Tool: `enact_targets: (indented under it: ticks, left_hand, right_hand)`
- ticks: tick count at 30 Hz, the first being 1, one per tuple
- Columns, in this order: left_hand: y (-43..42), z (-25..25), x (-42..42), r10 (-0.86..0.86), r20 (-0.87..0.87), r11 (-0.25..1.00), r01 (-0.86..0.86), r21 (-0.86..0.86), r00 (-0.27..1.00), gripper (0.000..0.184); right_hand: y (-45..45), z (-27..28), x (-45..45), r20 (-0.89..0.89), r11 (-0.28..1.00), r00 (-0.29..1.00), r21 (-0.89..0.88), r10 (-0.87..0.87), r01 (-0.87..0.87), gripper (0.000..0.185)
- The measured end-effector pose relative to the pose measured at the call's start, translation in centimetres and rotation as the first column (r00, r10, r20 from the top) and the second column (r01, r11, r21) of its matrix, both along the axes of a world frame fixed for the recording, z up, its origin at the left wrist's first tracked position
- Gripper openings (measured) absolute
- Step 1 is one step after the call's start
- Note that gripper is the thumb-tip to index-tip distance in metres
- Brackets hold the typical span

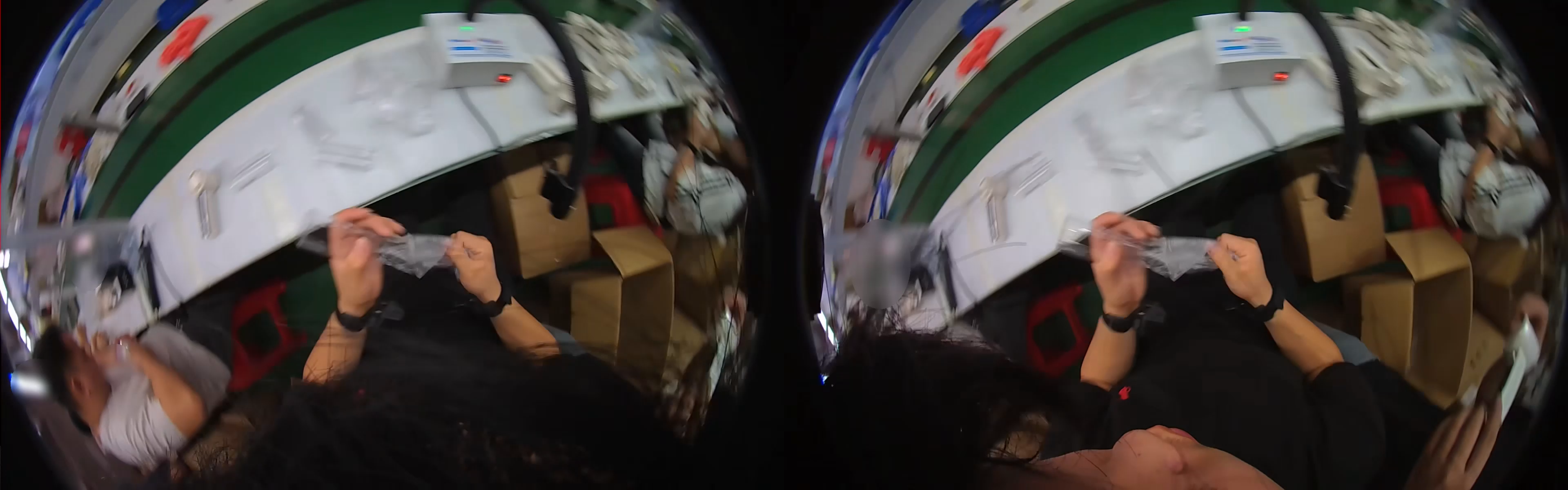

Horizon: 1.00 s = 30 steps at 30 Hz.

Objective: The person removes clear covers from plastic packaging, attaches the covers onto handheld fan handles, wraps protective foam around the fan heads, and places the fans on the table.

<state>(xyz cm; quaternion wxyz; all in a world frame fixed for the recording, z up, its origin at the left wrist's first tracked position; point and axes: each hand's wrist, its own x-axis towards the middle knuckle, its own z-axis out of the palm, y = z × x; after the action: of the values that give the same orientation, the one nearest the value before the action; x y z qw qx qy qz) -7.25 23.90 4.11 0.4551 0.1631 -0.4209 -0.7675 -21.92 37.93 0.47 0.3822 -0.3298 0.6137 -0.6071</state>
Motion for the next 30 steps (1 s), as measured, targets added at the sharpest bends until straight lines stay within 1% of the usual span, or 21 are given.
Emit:
enact_targets:
  ticks: [1, 2, 3, 5, 6, 7, 8, 9, 10, 11, 12, 13, 15, 18, 21, 24, 27, 30]
  left_hand:
    - [-0.2, -0.2, -0.5, 0.086, 0.096, 0.993, -0.077, -0.092, 0.992, 0.036]
    - [-0.5, -0.9, -0.6, 0.068, 0.245, 0.997, -0.057, -0.052, 0.967, 0.036]
    - [-0.4, -2.1, -0.8, 0.056, 0.393, 0.998, -0.050, -0.024, 0.918, 0.037]
    - [0.4, -5.3, -2.4, -0.186, 0.512, 0.964, 0.257, -0.070, 0.838, 0.043]
    - [1.4, -5.7, -4.4, -0.260, 0.536, 0.912, 0.386, -0.137, 0.803, 0.044]
    - [2.7, -5.2, -6.3, -0.359, 0.528, 0.847, 0.506, -0.161, 0.770, 0.047]
    - [3.4, -7.5, -8.1, -0.440, 0.540, 0.724, 0.639, -0.259, 0.717, 0.050]
    - [5.7, -9.7, -10.8, -0.658, 0.524, 0.680, 0.725, 0.106, 0.541, 0.048]
    - [7.4, -11.3, -13.4, -0.754, 0.392, 0.601, 0.795, 0.086, 0.527, 0.043]
    - [8.8, -12.7, -15.8, -0.824, 0.279, 0.539, 0.834, 0.116, 0.493, 0.044]
    - [10.3, -13.6, -17.8, -0.854, 0.237, 0.504, 0.850, 0.154, 0.463, 0.042]
    - [11.2, -14.1, -19.3, -0.861, 0.239, 0.481, 0.872, 0.094, 0.449, 0.039]
    - [13.0, -14.3, -21.8, -0.900, 0.166, 0.432, 0.879, 0.203, 0.404, 0.037]
    - [15.3, -14.5, -23.4, -0.912, 0.045, 0.410, 0.898, 0.158, 0.408, 0.036]
    - [16.3, -14.9, -22.6, -0.911, 0.101, 0.411, 0.900, 0.146, 0.400, 0.036]
    - [15.7, -14.5, -21.9, -0.906, 0.015, 0.415, 0.878, 0.237, 0.424, 0.036]
    - [14.5, -14.0, -22.1, -0.908, 0.070, 0.417, 0.868, 0.270, 0.414, 0.036]
    - [14.2, -14.1, -22.5, -0.907, -0.012, 0.405, 0.880, 0.249, 0.421, 0.036]
  right_hand:
    - [1.1, -0.3, -1.1, 0.139, 0.998, 0.989, -0.015, -0.055, 0.058, 0.031]
    - [2.3, -0.8, -2.7, -0.021, 0.986, 0.999, -0.163, -0.050, 0.046, 0.032]
    - [3.3, 0.5, -3.3, -0.097, 0.963, 0.988, -0.256, -0.117, 0.088, 0.028]
    - [4.7, 4.6, -4.0, -0.226, 0.890, 0.945, -0.441, -0.238, 0.119, 0.021]
    - [5.5, 5.6, -4.6, -0.151, 0.845, 0.952, -0.511, -0.268, 0.157, 0.021]
    - [6.0, 7.1, -5.1, -0.097, 0.805, 0.973, -0.581, -0.210, 0.116, 0.022]
    - [6.4, 8.5, -5.6, -0.047, 0.758, 0.989, -0.648, -0.140, 0.076, 0.023]
    - [6.8, 10.0, -6.1, -0.004, 0.705, 0.998, -0.708, -0.061, 0.040, 0.024]
    - [7.0, 11.3, -6.4, 0.018, 0.642, 0.999, -0.767, 0.034, -0.008, 0.024]
    - [7.3, 11.9, -6.8, 0.027, 0.601, 0.997, -0.799, 0.074, -0.023, 0.024]
    - [7.5, 12.3, -7.2, 0.035, 0.568, 0.995, -0.822, 0.095, -0.025, 0.023]
    - [7.6, 12.5, -7.7, 0.045, 0.529, 0.993, -0.848, 0.106, -0.018, 0.023]
    - [8.3, 12.8, -8.4, 0.060, 0.479, 0.994, -0.878, 0.086, 0.012, 0.023]
    - [9.6, 12.8, -9.1, 0.074, 0.440, 0.997, -0.897, 0.038, 0.050, 0.022]
    - [10.8, 13.1, -9.4, 0.089, 0.422, 0.996, -0.903, -0.003, 0.082, 0.022]
    - [11.2, 12.8, -10.1, 0.111, 0.406, 0.993, -0.906, -0.036, 0.117, 0.022]
    - [11.0, 12.5, -10.7, 0.136, 0.394, 0.990, -0.908, -0.050, 0.144, 0.023]
    - [10.6, 12.6, -11.3, 0.153, 0.393, 0.986, -0.905, -0.061, 0.165, 0.024]
